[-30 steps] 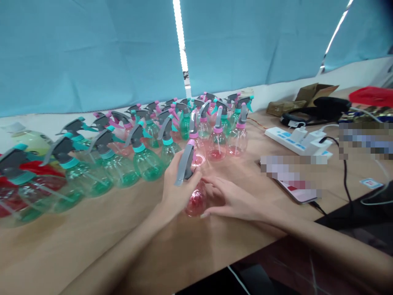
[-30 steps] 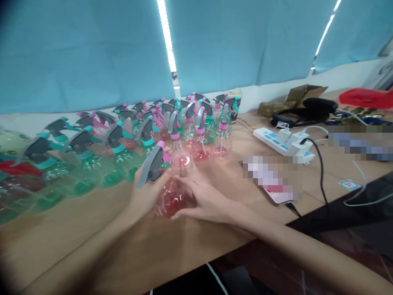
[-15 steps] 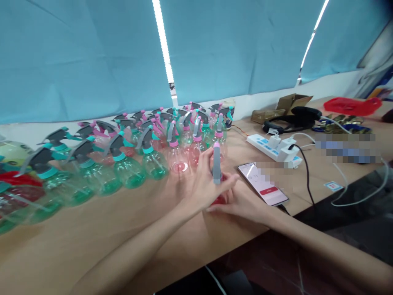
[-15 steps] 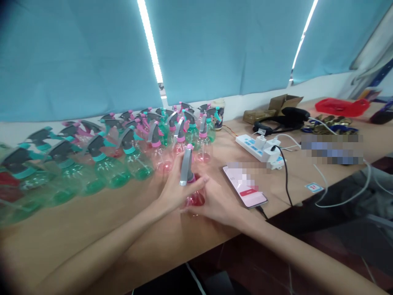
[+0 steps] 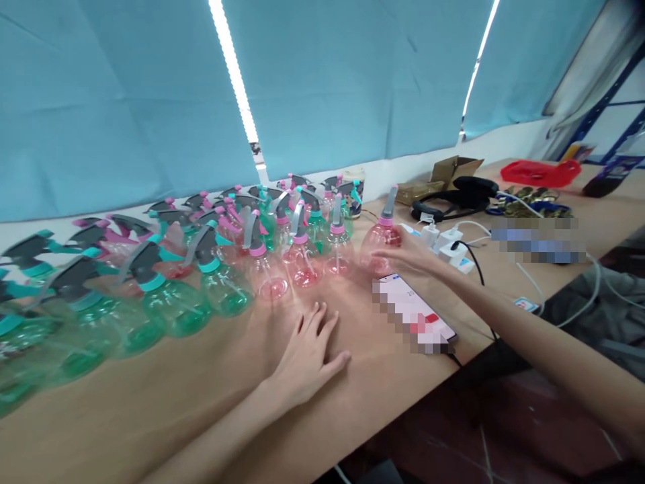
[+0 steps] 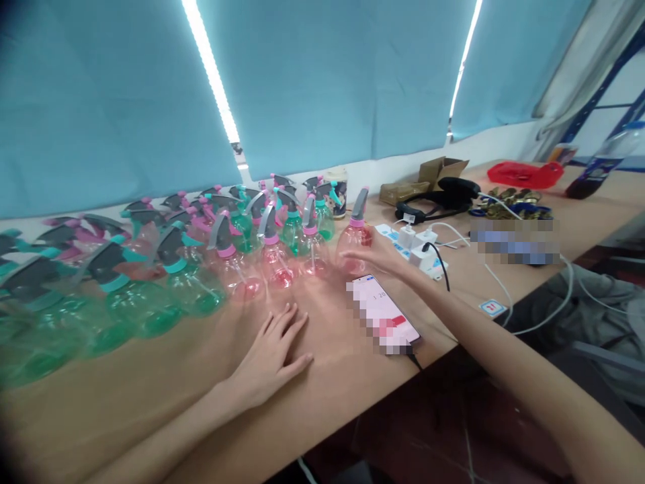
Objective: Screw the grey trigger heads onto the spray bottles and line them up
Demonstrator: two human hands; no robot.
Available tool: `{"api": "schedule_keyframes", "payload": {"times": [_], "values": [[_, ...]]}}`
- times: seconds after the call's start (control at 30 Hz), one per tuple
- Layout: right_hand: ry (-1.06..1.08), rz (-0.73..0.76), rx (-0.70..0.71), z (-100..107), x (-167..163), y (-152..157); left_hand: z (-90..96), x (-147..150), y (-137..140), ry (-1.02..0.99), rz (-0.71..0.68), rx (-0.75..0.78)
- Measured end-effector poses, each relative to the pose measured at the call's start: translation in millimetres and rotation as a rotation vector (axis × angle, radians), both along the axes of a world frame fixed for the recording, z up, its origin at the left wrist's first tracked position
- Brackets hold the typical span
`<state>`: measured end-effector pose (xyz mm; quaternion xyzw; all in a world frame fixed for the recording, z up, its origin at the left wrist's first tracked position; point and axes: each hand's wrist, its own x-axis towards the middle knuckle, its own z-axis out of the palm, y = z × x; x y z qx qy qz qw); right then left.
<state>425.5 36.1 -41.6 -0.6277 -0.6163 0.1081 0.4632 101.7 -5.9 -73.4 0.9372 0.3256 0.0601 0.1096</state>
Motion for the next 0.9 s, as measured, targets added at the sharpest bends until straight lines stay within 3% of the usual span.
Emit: {"api": "schedule_keyframes", "payload": {"times": [0.2, 0.6, 0.7, 0.83, 0.9], "values": [[0.019, -0.029, -0.026, -7, -6, 19, 2.6, 10, 1, 0.053, -0.016, 0.018], [-0.014, 0.159, 0.024, -4, -19, 27, -2.0, 10, 2, 0.012, -0.016, 0.036], [-0.083, 0.047, 0.034, -9, -20, 16, -0.2, 10, 0, 0.000, -0.014, 0.020], [-0.126, -0.187, 0.012, -16, -43, -23, 1.1, 6, -4, -0.030, -0.013, -0.013], [-0.123, -0.162, 0.071, -19, -68, -48, 0.8, -2, -7, -0.049, -0.021, -0.014]]}}
